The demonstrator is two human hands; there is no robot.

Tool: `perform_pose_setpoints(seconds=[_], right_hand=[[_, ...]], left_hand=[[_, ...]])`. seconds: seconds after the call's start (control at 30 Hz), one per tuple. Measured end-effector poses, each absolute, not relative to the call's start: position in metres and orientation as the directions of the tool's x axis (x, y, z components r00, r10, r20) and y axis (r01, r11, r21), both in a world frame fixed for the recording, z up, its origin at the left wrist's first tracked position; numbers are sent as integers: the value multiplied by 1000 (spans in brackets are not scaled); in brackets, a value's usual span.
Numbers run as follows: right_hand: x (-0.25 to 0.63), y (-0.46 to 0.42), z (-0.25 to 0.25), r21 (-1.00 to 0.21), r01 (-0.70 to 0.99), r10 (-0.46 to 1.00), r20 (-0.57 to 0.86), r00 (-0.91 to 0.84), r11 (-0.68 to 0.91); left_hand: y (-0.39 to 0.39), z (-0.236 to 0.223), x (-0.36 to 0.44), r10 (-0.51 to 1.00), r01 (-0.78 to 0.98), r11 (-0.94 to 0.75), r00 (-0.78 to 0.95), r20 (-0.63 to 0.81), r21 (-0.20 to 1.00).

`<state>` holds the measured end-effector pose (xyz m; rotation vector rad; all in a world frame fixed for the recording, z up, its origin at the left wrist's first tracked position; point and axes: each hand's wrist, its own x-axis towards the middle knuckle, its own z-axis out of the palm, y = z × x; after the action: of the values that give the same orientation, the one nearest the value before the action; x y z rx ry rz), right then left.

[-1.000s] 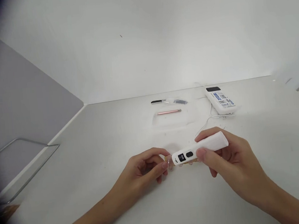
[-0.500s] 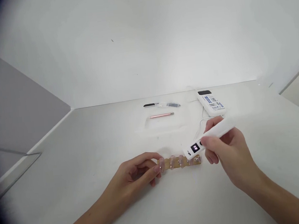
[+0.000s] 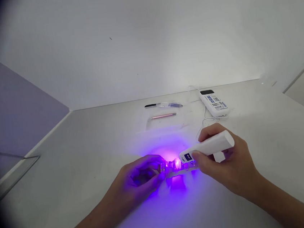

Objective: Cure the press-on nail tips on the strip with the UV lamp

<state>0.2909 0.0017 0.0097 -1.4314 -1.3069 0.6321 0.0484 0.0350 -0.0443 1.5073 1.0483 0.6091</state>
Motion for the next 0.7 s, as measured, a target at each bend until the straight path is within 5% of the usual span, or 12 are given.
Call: perform_pose_setpoints(seconds=[0.23, 0.7], right_hand=[[297, 2, 2, -685, 528, 829, 555, -68, 502], [299, 0, 5, -611, 529, 787, 581, -207, 589]], left_hand=[[36, -41, 47, 872, 291, -21, 474, -125, 956], [36, -43, 52, 868, 231, 6, 482, -120, 973]])
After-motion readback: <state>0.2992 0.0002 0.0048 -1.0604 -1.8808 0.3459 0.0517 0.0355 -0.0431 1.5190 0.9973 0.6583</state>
